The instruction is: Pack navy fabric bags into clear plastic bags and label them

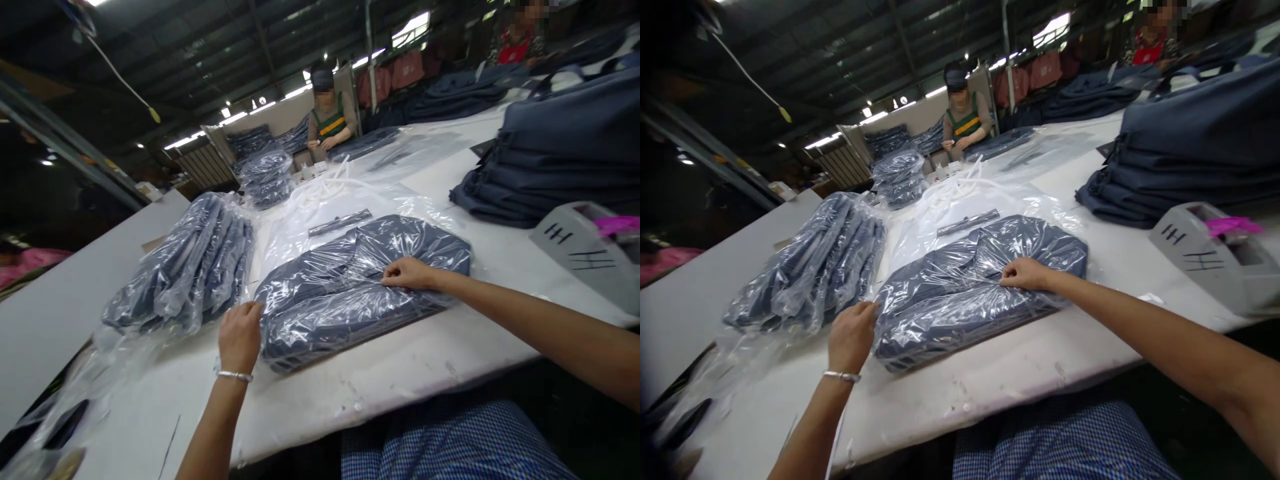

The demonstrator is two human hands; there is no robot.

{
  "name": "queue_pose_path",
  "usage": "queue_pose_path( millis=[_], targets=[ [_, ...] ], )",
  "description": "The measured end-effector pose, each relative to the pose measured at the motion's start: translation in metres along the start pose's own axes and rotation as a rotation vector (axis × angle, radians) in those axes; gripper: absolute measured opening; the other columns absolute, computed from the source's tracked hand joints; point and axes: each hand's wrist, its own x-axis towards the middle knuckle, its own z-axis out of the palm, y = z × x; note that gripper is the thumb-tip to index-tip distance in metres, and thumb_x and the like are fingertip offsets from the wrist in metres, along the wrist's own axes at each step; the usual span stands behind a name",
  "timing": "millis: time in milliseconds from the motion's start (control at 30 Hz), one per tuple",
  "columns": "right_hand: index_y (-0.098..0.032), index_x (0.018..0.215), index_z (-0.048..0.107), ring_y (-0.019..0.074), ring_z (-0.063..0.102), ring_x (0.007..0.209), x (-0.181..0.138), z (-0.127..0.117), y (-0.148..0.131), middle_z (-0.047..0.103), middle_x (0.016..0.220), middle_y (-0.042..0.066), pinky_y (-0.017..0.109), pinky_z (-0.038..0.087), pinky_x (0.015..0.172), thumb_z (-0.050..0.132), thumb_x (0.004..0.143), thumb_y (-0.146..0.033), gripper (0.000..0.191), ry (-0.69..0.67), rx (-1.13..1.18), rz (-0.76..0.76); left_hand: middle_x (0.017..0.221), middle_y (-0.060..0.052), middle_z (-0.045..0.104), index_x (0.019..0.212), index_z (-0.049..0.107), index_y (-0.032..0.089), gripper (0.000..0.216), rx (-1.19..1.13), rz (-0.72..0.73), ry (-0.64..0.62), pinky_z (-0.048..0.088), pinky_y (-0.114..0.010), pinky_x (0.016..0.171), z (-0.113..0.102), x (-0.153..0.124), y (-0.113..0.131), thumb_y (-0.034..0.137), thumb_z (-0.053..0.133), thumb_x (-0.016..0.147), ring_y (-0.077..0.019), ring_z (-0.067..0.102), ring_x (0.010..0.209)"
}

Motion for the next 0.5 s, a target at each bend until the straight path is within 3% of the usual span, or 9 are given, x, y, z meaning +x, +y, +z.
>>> queue_pose_path(
  millis=[67, 133, 200, 367, 433, 500],
  targets=[
    [-0.014, 0.076, 0.072, 0.0125, 0.054, 0.052, -0.001, 0.000, -0.002, 0.063, 0.058, 0.001, 0.024, 0.036, 0.055, 0.064, 0.078, -0.053, 0.040, 0.010, 0.011, -0.007, 0.117, -0.011, 0.069, 0.120, 0.064, 0.021, 0.037, 0.034, 0.069, 0.077, 0.046, -0.041, 0.095, 0.005, -0.009, 0.029, 0.033, 0.038, 0.097, -0.0271, 0.063, 0.107],
    [-0.014, 0.077, 0.073, 0.0123, 0.055, 0.053, -0.001, 0.000, -0.004, 0.063, 0.057, 0.000, 0.023, 0.037, 0.055, 0.065, 0.079, -0.049, 0.037, 0.018, 0.009, 0.004, 0.118, -0.007, 0.071, 0.122, 0.064, 0.024, 0.038, 0.018, 0.193, 0.009, 0.050, -0.036, 0.091, 0.021, -0.018, 0.054, 0.040, 0.039, 0.098, -0.0238, 0.066, 0.106],
    [-0.014, 0.077, 0.073, 0.0122, 0.056, 0.053, 0.000, -0.002, -0.006, 0.063, 0.057, -0.001, 0.023, 0.039, 0.055, 0.066, 0.079, -0.047, 0.033, 0.007, 0.004, 0.009, 0.129, -0.006, 0.066, 0.127, 0.060, 0.024, 0.043, 0.006, 0.295, -0.105, 0.050, -0.038, 0.098, 0.046, -0.023, 0.066, 0.045, 0.039, 0.097, -0.0244, 0.062, 0.117],
    [-0.017, 0.083, 0.076, 0.0151, 0.065, 0.061, -0.006, -0.030, -0.020, 0.071, 0.068, 0.000, 0.024, 0.048, 0.064, 0.071, 0.078, -0.038, 0.022, 0.007, -0.011, -0.026, 0.150, -0.010, 0.046, 0.144, 0.044, 0.018, 0.055, 0.053, 0.339, -0.166, 0.040, -0.050, 0.111, 0.090, -0.021, 0.052, 0.047, 0.031, 0.099, -0.0280, 0.044, 0.137],
    [-0.018, 0.095, 0.075, 0.0176, 0.068, 0.075, -0.030, -0.044, -0.029, 0.074, 0.083, 0.002, 0.027, 0.051, 0.075, 0.067, 0.083, -0.036, 0.023, 0.121, -0.028, -0.034, 0.150, -0.009, 0.046, 0.145, 0.042, 0.018, 0.056, 0.044, 0.354, -0.182, 0.040, -0.049, 0.111, 0.093, -0.019, 0.044, 0.047, 0.030, 0.099, -0.0268, 0.043, 0.138],
    [-0.019, 0.109, 0.071, 0.0199, 0.068, 0.093, -0.071, -0.050, -0.036, 0.073, 0.103, 0.005, 0.031, 0.050, 0.087, 0.060, 0.090, -0.036, 0.027, 0.329, -0.090, -0.067, 0.148, -0.009, 0.049, 0.145, 0.043, 0.019, 0.055, 0.031, 0.370, -0.171, 0.041, -0.048, 0.111, 0.093, -0.018, 0.040, 0.047, 0.031, 0.099, -0.0259, 0.045, 0.137]
  ],
)
